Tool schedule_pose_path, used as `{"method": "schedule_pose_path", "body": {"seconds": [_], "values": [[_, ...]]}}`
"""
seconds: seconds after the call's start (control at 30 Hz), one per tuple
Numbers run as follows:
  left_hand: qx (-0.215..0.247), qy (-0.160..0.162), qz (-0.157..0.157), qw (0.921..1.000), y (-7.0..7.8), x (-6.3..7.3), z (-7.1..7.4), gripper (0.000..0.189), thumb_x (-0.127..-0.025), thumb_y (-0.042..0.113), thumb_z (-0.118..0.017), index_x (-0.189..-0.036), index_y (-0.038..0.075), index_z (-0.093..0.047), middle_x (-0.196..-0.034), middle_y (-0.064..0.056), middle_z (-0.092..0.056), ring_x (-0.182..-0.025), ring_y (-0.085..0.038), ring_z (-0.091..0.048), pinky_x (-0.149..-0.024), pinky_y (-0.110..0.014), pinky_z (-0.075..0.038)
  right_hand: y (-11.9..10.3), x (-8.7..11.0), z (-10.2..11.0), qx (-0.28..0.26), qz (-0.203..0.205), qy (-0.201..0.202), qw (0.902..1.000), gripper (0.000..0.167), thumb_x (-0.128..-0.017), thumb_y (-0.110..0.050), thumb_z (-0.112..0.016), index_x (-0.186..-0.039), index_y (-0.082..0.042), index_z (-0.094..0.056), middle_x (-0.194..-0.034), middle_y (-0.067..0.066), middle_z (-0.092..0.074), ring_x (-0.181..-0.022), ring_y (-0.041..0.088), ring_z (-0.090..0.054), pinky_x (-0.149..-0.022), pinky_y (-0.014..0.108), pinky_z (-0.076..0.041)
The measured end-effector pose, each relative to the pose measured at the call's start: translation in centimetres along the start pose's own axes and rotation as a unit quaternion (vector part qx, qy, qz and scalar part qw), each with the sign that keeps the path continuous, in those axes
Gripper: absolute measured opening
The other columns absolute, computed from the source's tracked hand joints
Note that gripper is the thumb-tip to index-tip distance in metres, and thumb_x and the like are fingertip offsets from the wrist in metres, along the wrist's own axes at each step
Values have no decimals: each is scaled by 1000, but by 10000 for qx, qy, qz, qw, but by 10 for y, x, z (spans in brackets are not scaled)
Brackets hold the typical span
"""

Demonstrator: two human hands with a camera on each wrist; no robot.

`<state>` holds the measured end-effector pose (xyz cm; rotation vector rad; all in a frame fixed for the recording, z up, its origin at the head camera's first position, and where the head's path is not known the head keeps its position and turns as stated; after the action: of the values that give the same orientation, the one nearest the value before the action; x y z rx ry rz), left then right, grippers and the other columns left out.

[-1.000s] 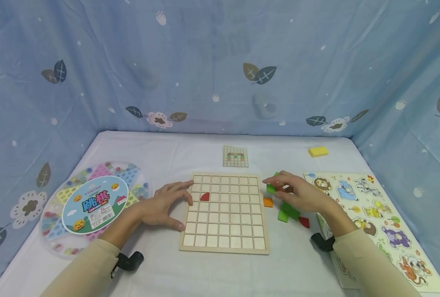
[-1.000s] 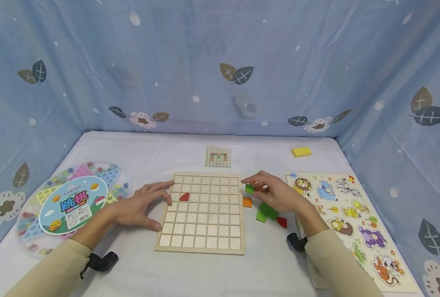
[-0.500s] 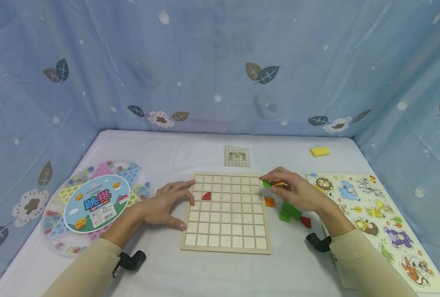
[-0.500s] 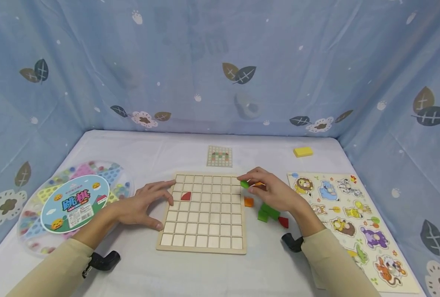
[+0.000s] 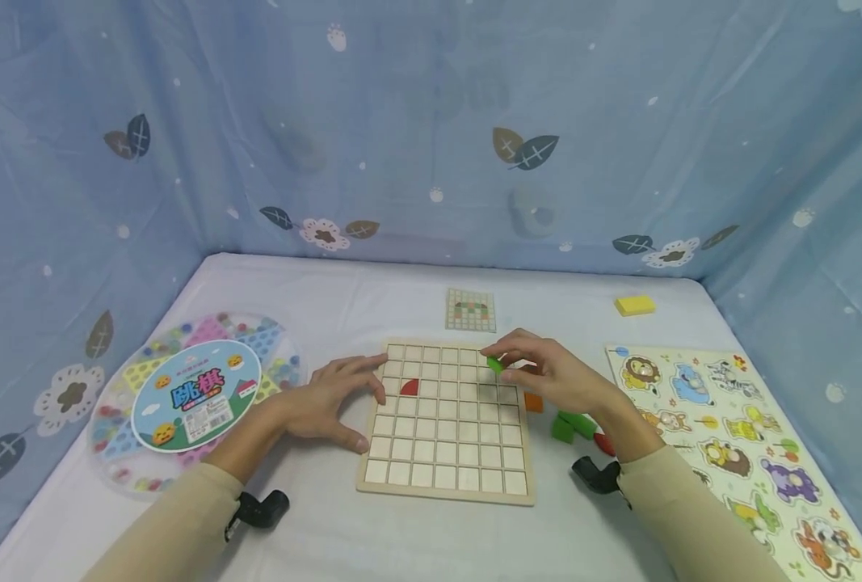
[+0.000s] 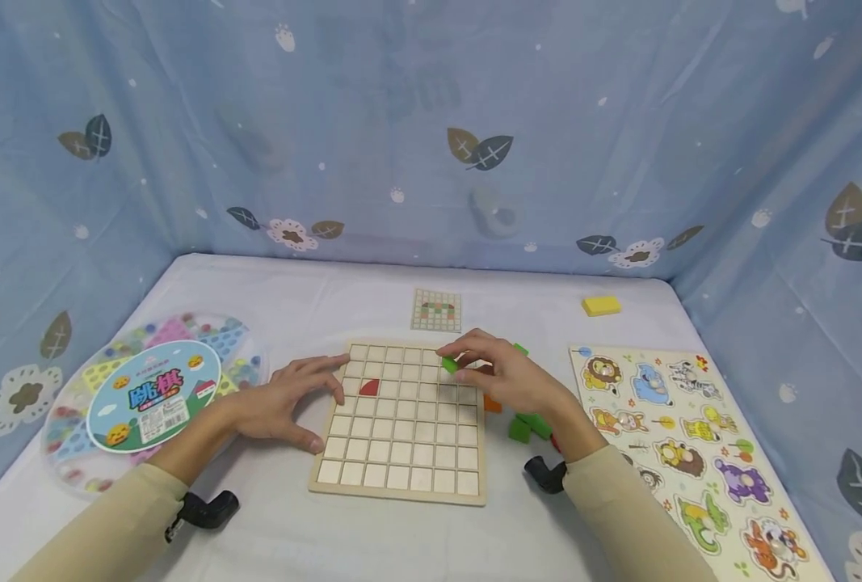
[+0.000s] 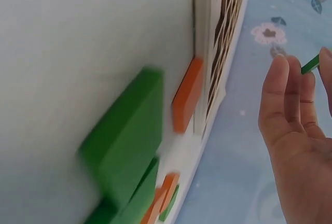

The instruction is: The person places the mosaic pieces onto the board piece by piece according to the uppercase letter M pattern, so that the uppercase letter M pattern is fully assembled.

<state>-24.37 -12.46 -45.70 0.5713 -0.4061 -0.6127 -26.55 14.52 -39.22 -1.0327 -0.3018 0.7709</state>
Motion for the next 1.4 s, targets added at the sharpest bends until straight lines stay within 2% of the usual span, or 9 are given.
{"method": "schedule_pose_path", "body": {"seconds": [0.13,0.33,0.43,0.57,0.87,1.17,1.4], "values": [[12,19,8,10000,-1,0,-2,57,-70,61,-87,-115,45,-56,-172,8,-13,-156,-38,-12,-115,-73,-13,-5,-10,-8,-20,27,-84,10000,36,-101,-7,-65,-136,-12,-63,-132,6,-59,-116,26,-63,-97,40,-54],[8,20,10,10000,-1,3,-1,57,-70,62,-87,-115,45,-56,-172,8,-13,-156,-38,-10,-114,-76,-13,-8,-22,-21,-90,30,-253,9996,35,-101,-7,-64,-136,-3,-61,-135,13,-59,-116,28,-63,-100,47,-53],[40,13,-9,10000,1,4,1,57,-70,61,-87,-116,44,-56,-172,8,-13,-157,-37,-8,-114,-75,-12,-9,-27,-26,-176,-3,-343,9993,36,-101,-6,-64,-137,0,-60,-136,15,-58,-117,28,-62,-101,48,-52],[51,28,-68,10000,3,3,2,57,-71,61,-87,-116,43,-56,-172,7,-13,-157,-37,-9,-115,-74,-12,-8,-32,-32,-288,-95,-430,9986,36,-100,-3,-65,-136,-1,-61,-134,11,-58,-116,28,-62,-102,47,-52],[23,34,-65,10000,3,2,2,58,-71,61,-86,-116,42,-56,-172,6,-14,-155,-36,-12,-114,-73,-14,-9,-45,-43,-18,-227,-476,9986,36,-100,-11,-68,-136,-11,-64,-131,0,-60,-115,23,-61,-100,43,-53],[54,46,-22,10000,1,2,2,58,-71,59,-87,-116,42,-57,-172,6,-15,-156,-37,-11,-114,-74,-13,-8,-54,-52,406,-380,-679,9961,35,-99,-7,-67,-134,-11,-66,-126,0,-61,-111,20,-63,-94,37,-56],[187,16,-43,9998,1,1,1,56,-71,56,-88,-116,41,-58,-172,6,-14,-156,-38,-8,-115,-74,-10,-13,-62,-59,794,-217,-798,9934,31,-98,-6,-67,-130,-8,-67,-123,4,-61,-111,22,-66,-91,33,-57]]}}
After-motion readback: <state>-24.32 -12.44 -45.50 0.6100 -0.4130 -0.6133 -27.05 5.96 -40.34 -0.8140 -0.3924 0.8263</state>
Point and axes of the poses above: each hand's wrist, its own x-axis away from the middle knuckle, its own z-axis out of the back of the hand, y = z × x, the point moved 10 cm from there along -x, towards the middle knuckle
